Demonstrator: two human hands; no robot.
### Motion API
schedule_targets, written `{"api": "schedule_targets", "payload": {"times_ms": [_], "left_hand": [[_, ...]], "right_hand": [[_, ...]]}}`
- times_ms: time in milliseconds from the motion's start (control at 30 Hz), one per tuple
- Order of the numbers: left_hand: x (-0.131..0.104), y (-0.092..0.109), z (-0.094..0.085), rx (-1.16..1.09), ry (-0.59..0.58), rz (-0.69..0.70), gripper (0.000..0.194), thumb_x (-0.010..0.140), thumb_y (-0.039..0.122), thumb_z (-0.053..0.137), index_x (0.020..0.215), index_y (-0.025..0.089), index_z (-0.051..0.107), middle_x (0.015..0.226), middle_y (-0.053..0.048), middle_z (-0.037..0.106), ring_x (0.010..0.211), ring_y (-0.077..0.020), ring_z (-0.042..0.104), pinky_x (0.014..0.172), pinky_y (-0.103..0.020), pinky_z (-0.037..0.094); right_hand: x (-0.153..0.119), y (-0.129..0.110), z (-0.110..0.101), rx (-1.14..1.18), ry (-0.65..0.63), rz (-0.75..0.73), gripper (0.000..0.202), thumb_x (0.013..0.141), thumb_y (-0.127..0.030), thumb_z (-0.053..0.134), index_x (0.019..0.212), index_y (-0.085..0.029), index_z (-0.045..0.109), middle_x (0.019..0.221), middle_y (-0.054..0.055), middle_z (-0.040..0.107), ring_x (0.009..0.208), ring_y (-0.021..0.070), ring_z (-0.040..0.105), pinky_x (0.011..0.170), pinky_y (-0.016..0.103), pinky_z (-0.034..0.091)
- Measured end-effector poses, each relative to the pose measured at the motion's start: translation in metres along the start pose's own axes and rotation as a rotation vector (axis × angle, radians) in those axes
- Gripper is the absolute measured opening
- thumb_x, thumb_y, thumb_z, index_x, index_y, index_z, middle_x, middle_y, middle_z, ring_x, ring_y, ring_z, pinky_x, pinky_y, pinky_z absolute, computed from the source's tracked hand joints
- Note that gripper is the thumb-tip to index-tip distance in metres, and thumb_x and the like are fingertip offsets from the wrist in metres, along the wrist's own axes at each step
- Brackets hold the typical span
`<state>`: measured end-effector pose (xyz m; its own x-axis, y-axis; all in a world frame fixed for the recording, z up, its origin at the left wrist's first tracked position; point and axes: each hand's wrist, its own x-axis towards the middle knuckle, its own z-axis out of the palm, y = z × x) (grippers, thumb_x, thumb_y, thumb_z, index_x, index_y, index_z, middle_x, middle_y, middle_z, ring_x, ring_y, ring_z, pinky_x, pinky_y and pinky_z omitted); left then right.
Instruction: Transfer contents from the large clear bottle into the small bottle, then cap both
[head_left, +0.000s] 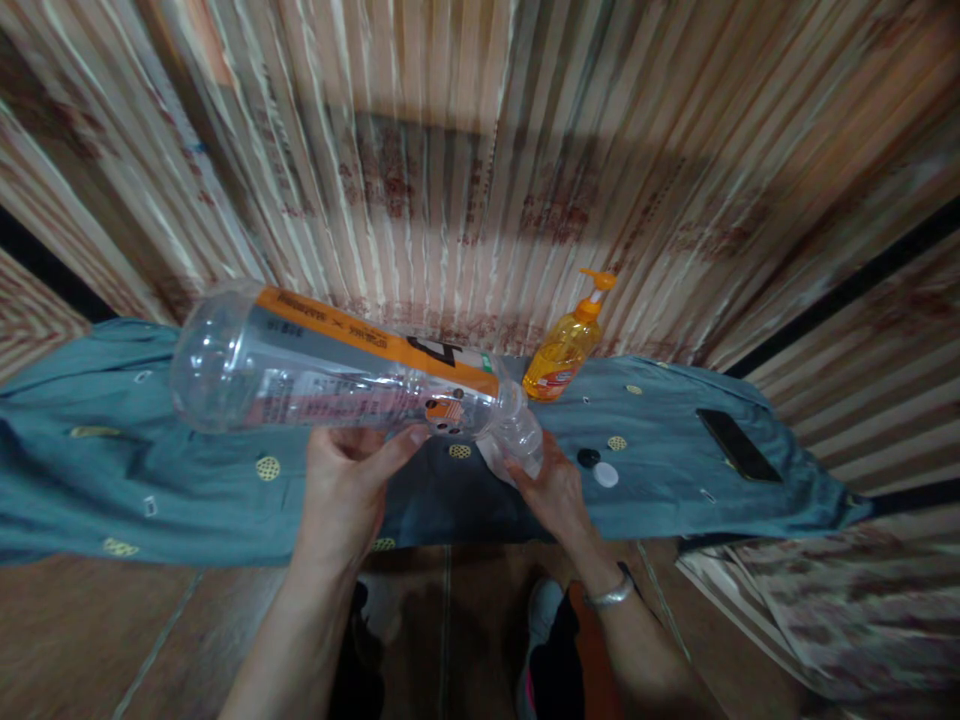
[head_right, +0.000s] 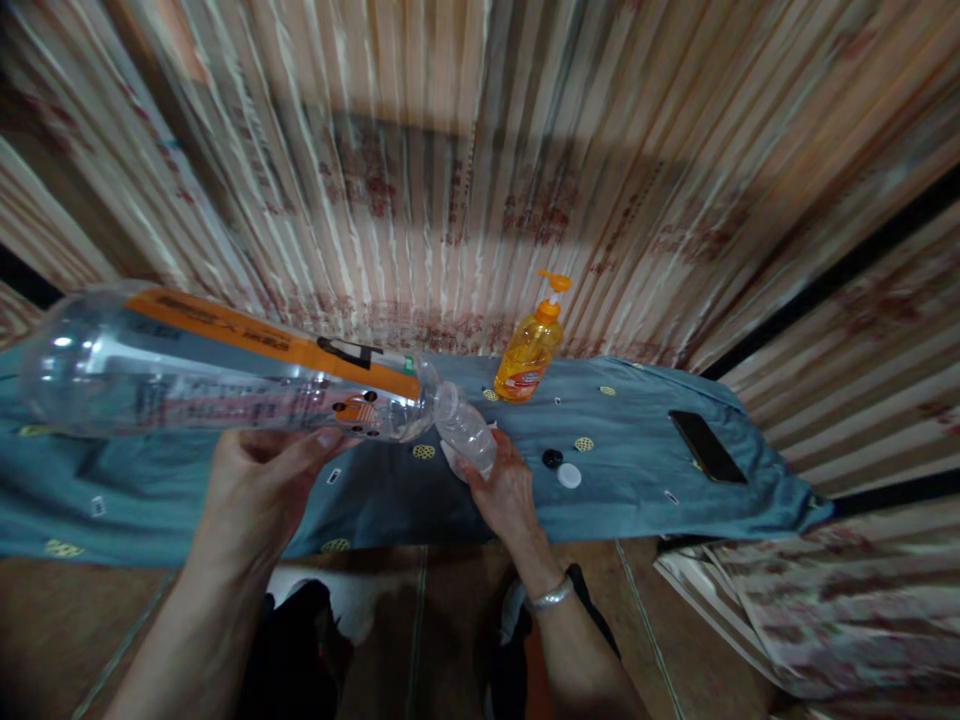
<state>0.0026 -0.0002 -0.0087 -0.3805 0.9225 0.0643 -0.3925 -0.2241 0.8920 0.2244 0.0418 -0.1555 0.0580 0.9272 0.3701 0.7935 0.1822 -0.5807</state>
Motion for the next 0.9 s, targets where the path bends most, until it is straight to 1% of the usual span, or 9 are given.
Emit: {"api": "schedule_targets", "payload": {"times_ms": [233, 367, 467, 633, 833, 900], "left_hand": [[-0.0009, -0.0014, -0.0028, 0.019, 0.011, 0.006, 0.029, 0.047, 0.021, 0.095, 0.072, 0.019, 0.081, 0.077, -0.003, 0.080, 0.070, -0.0165, 0.072, 0.074, -0.027, 0.060], [-0.0005, -0.0025, -0.0030, 0.027, 0.015, -0.005, 0.029, 0.045, 0.022, 0.096, 0.069, 0.018, 0.079, 0.076, -0.003, 0.080, 0.073, -0.0175, 0.073, 0.075, -0.026, 0.060], [-0.0004, -0.0025, -0.0022, 0.024, 0.002, -0.009, 0.027, 0.045, 0.023, 0.096, 0.065, 0.017, 0.078, 0.071, -0.003, 0.078, 0.071, -0.0165, 0.073, 0.074, -0.025, 0.060], [-0.0006, -0.0018, -0.0012, 0.012, 0.004, 0.009, 0.028, 0.048, 0.024, 0.096, 0.070, 0.018, 0.079, 0.075, -0.003, 0.079, 0.072, -0.0172, 0.073, 0.075, -0.028, 0.061], [-0.0003, -0.0027, -0.0036, 0.039, 0.015, -0.013, 0.028, 0.047, 0.025, 0.096, 0.066, 0.018, 0.078, 0.070, -0.003, 0.077, 0.069, -0.0155, 0.071, 0.073, -0.025, 0.060], [-0.0002, -0.0026, -0.0039, 0.039, 0.015, -0.014, 0.028, 0.046, 0.025, 0.096, 0.065, 0.018, 0.078, 0.069, -0.002, 0.077, 0.069, -0.0155, 0.071, 0.073, -0.025, 0.059]], "right_hand": [[0.0002, 0.0013, 0.0014, -0.022, 0.000, 0.005, 0.061, 0.087, -0.045, 0.067, 0.137, -0.011, 0.059, 0.115, 0.019, 0.078, 0.103, 0.0329, 0.076, 0.083, 0.041, 0.061], [0.0008, -0.0002, -0.0007, -0.027, -0.011, 0.014, 0.061, 0.086, -0.045, 0.067, 0.136, -0.011, 0.060, 0.112, 0.018, 0.079, 0.103, 0.0326, 0.077, 0.082, 0.040, 0.061], [0.0013, -0.0033, -0.0030, -0.033, -0.028, 0.031, 0.062, 0.086, -0.044, 0.068, 0.137, -0.010, 0.060, 0.114, 0.019, 0.079, 0.105, 0.0332, 0.076, 0.084, 0.041, 0.061], [0.0020, -0.0065, -0.0050, -0.026, -0.050, 0.050, 0.063, 0.086, -0.042, 0.068, 0.139, -0.010, 0.059, 0.120, 0.020, 0.077, 0.109, 0.0334, 0.075, 0.089, 0.043, 0.061], [0.0018, -0.0047, -0.0040, -0.024, -0.033, 0.024, 0.061, 0.087, -0.046, 0.066, 0.134, -0.009, 0.062, 0.114, 0.019, 0.078, 0.105, 0.0339, 0.076, 0.084, 0.042, 0.062], [0.0016, -0.0041, -0.0036, -0.029, -0.030, 0.020, 0.060, 0.086, -0.046, 0.066, 0.134, -0.009, 0.062, 0.114, 0.019, 0.078, 0.105, 0.0337, 0.076, 0.084, 0.042, 0.062]]}}
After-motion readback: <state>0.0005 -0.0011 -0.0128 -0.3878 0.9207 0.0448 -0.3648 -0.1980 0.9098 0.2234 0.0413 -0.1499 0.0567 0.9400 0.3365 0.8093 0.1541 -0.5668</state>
